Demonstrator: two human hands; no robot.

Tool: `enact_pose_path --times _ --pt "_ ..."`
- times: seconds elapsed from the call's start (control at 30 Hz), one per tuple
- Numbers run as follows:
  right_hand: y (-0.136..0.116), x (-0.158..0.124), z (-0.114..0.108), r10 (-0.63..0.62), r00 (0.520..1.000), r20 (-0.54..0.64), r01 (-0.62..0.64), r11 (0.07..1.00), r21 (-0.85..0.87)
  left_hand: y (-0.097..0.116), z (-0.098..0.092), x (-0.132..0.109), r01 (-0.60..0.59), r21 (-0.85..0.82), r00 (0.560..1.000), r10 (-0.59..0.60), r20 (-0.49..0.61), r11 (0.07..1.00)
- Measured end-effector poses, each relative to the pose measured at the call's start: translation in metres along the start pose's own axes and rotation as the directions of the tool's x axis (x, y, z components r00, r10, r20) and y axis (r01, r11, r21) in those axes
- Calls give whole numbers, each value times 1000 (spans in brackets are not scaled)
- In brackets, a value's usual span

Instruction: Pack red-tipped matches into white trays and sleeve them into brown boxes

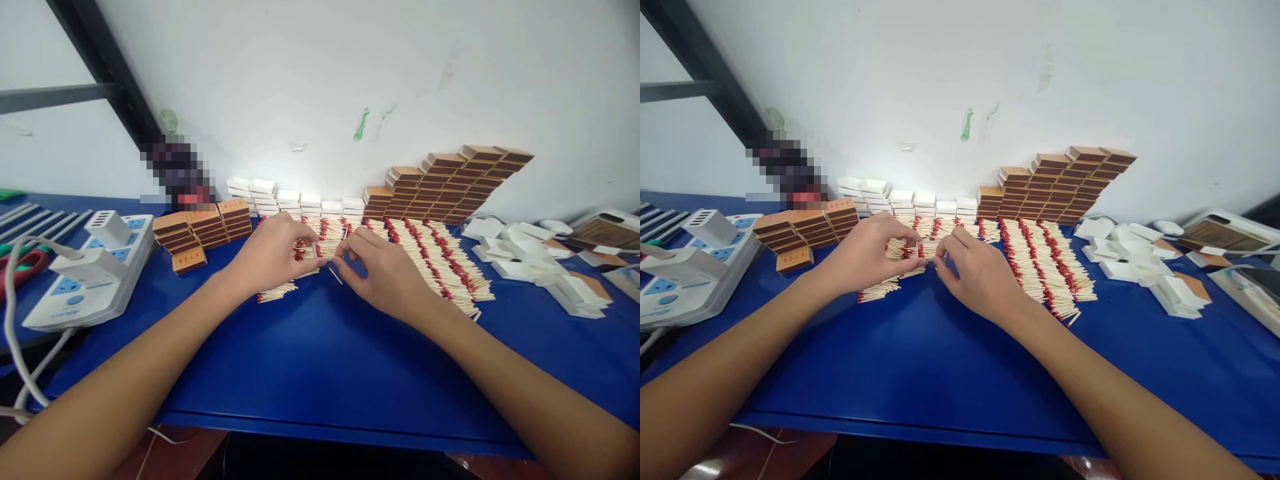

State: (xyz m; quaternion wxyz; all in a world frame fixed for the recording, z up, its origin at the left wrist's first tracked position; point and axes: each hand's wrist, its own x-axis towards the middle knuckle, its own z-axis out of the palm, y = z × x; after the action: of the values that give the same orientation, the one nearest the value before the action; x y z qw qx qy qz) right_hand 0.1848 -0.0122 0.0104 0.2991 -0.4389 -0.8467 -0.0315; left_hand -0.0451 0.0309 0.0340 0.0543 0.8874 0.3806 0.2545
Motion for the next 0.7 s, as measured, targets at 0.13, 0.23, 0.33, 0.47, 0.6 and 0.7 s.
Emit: enact_pose_path --times 0.13,0.23,0.33,0.47,0.6,0.7 --pt "-3 -4 0 96 992 76 -94 995 -30 -2 -1 1 14 66 1000 -13 -5 998" --pt "0 -8 2 200 943 265 -172 977 -123 -3 -2 2 27 103 999 -29 17 994" --pt "7 -10 0 207 901 381 -194 978 -74 -3 -2 2 28 119 999 -31 23 993" --pt "11 -6 -6 105 955 278 -137 986 95 -1 1 1 2 99 1000 -3 18 995" --pt "9 -2 -5 58 995 85 -63 996 57 5 3 -1 -34 24 999 33 35 999" --pt "8 -1 -4 9 996 94 -9 1000 5 8 3 -1 -56 -5 998 57 33 998"
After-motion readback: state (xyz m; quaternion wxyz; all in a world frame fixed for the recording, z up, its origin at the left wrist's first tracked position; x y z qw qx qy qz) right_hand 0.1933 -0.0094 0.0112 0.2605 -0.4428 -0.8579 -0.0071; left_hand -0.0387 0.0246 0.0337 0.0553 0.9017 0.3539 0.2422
